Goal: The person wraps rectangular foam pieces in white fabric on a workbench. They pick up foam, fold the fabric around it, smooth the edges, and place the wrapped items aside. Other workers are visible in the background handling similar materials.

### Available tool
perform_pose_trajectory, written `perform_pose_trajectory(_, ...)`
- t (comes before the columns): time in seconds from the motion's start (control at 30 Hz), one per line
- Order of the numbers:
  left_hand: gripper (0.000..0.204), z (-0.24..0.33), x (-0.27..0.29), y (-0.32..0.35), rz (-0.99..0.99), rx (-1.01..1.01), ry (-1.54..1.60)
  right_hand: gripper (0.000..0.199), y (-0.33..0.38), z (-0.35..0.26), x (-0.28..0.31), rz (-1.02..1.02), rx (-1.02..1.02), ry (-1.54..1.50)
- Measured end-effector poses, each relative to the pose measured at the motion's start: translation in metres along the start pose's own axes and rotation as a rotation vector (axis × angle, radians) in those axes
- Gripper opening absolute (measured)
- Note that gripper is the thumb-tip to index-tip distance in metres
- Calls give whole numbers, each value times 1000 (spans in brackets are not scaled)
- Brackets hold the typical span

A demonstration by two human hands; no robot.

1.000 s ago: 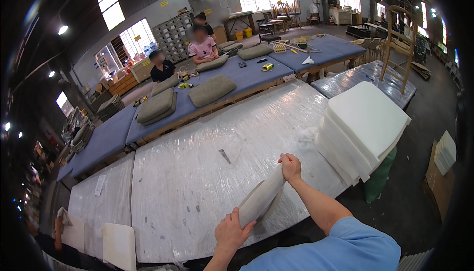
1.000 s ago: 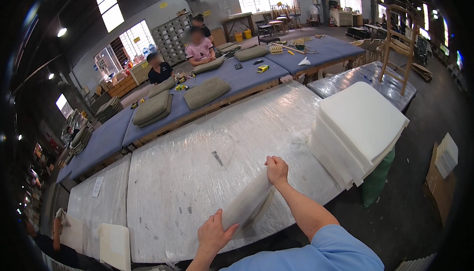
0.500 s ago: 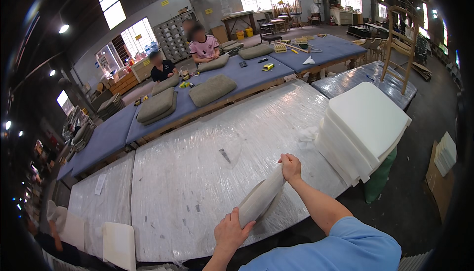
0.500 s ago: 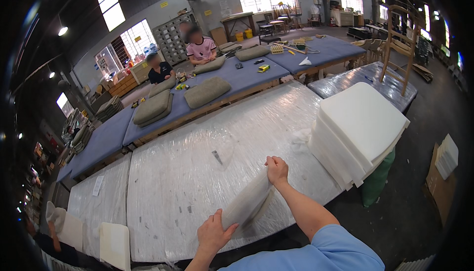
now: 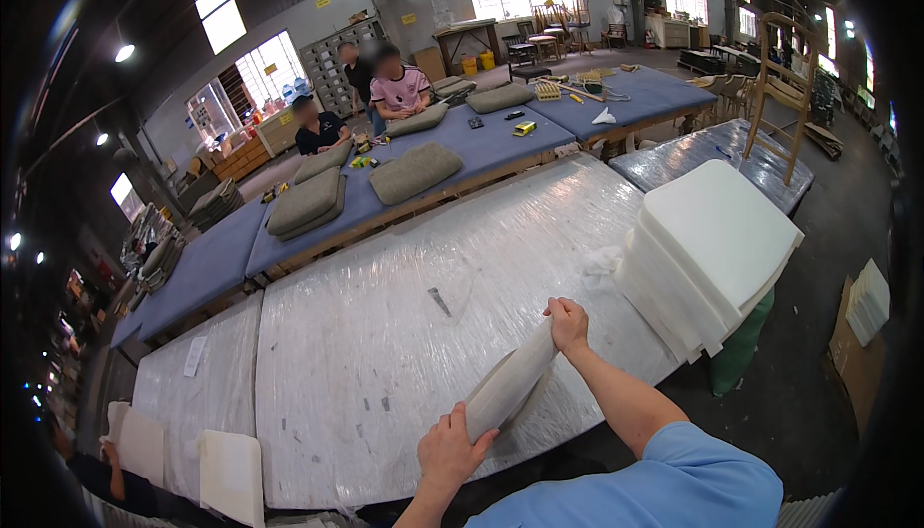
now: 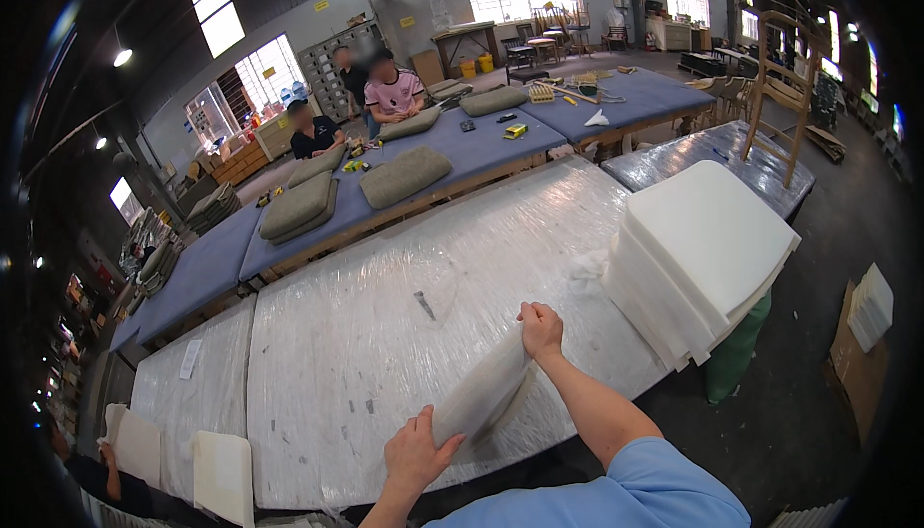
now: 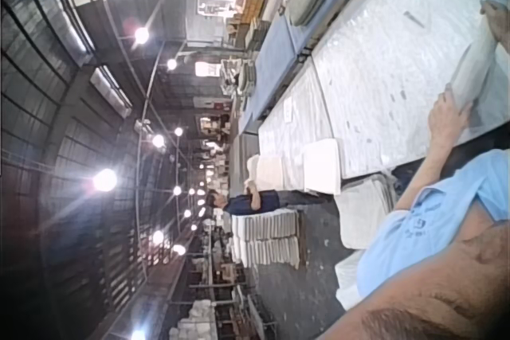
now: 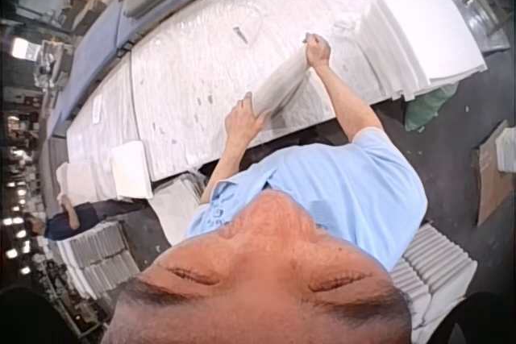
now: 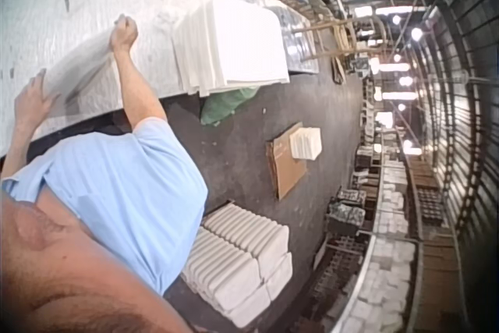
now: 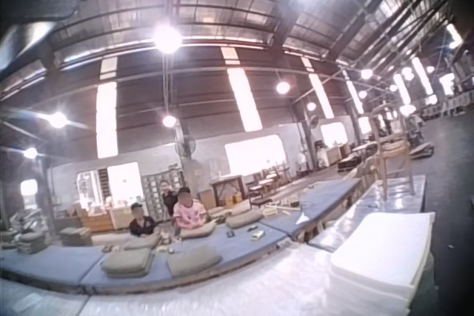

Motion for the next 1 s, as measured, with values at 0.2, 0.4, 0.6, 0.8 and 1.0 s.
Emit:
perform_pose_trajectory(0.2,80,-1,2,-1,10,-2,6,39,1,-3,-1,6,3,-6)
perform_pose_trajectory(0.4,80,-4,1,-2,20,-3,18,38,1,-3,-2,11,-2,-6)
perform_pose_trajectory(0.6,80,-4,3,-3,12,4,13,37,1,-6,-2,22,-6,-15)
perform_pose_trajectory(0.8,80,-4,3,-4,2,11,9,37,2,-5,-4,9,-19,-7)
perform_pose_trajectory(1.0,80,-3,2,-4,-16,2,8,37,-1,-5,-5,28,15,-39)
Point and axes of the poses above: each hand's wrist, its own y-axis away from the middle knuckle, its own x-axis out of the back of the hand, z = x × y, the point moved 9 cm from there along -y, towards the middle knuckle, and after that the axes turned 14 degrees about z, right-handed, at the moved point
